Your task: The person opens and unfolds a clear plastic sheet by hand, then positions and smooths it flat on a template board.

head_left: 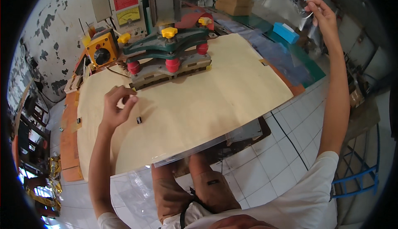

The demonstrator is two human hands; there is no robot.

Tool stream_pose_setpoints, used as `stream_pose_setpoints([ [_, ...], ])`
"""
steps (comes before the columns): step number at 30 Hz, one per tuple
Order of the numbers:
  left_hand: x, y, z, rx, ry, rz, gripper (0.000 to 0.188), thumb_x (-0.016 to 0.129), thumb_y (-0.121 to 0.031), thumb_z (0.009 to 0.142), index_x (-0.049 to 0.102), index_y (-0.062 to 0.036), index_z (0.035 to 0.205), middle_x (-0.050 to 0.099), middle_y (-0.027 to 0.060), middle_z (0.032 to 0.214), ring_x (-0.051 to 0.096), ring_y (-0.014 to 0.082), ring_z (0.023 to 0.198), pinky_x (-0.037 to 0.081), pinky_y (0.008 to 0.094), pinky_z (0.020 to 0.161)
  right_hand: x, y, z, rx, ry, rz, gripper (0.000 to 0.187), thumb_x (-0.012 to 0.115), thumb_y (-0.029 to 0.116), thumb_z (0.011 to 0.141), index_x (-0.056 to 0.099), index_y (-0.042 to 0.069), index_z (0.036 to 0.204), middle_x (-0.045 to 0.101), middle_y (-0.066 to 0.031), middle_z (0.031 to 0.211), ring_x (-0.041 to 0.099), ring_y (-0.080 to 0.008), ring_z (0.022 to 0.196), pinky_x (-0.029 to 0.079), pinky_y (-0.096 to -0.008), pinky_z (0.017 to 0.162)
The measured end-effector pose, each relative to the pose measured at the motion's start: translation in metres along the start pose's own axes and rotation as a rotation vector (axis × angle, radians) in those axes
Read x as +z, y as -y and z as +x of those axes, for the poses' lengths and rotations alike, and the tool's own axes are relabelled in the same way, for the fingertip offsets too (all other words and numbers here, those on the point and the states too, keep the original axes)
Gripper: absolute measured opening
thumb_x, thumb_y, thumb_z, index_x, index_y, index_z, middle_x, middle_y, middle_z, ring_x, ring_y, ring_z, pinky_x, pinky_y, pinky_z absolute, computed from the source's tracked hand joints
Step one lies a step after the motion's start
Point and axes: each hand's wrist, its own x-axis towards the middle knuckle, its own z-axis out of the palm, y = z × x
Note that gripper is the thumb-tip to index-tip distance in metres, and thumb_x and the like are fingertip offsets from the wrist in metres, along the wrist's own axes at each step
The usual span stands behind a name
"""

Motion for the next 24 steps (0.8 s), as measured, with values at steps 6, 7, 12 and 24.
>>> stream_pose_setpoints([
  [6,0.047,-0.11,0.066,0.204,0.051,-0.192,0.037,0.072,-0.013,0.082,0.063,-0.0004,0.116,0.064,0.0125,0.097,0.059,0.0234,0.083,0.048,0.0324,0.076,0.032,0.094,-0.045,-0.066,0.341,-0.05,0.021,0.064,0.024,0.095,0.068,0.006,0.104,0.065,0.0005,0.083,0.056,-0.0052,0.072,0.043,-0.0207,0.066],
  [7,0.052,-0.126,0.08,0.245,-0.029,-0.161,0.044,0.074,-0.013,0.081,0.06,-0.0006,0.121,0.063,0.0122,0.102,0.06,0.0236,0.088,0.048,0.0326,0.079,0.044,0.108,-0.052,-0.135,0.452,-0.028,0.022,0.064,0.025,0.094,0.07,0.005,0.102,0.067,0.0003,0.081,0.056,-0.0051,0.071,0.043,-0.0217,0.063],
  [12,0.073,-0.168,0.139,0.34,-0.166,-0.247,0.061,0.078,-0.017,0.079,0.053,-0.0017,0.133,0.065,0.0086,0.107,0.061,0.0191,0.097,0.049,0.0321,0.082,0.079,0.16,-0.075,0.009,0.619,0.126,0.02,0.065,0.023,0.092,0.069,0.004,0.097,0.064,-0.0004,0.076,0.058,-0.0063,0.072,0.043,-0.0235,0.063],
  [24,-0.005,-0.187,0.126,0.1,0.258,-0.154,0.014,0.074,-0.012,0.087,0.069,0.0009,0.083,0.064,0.0021,0.068,0.054,0.0036,0.057,0.041,0.0207,0.049,0.031,0.179,-0.099,0.507,1.097,-0.151,0.028,0.084,0.022,0.074,0.066,0.001,0.082,0.062,-0.0022,0.061,0.052,-0.0074,0.051,0.04,-0.0237,0.047],
])
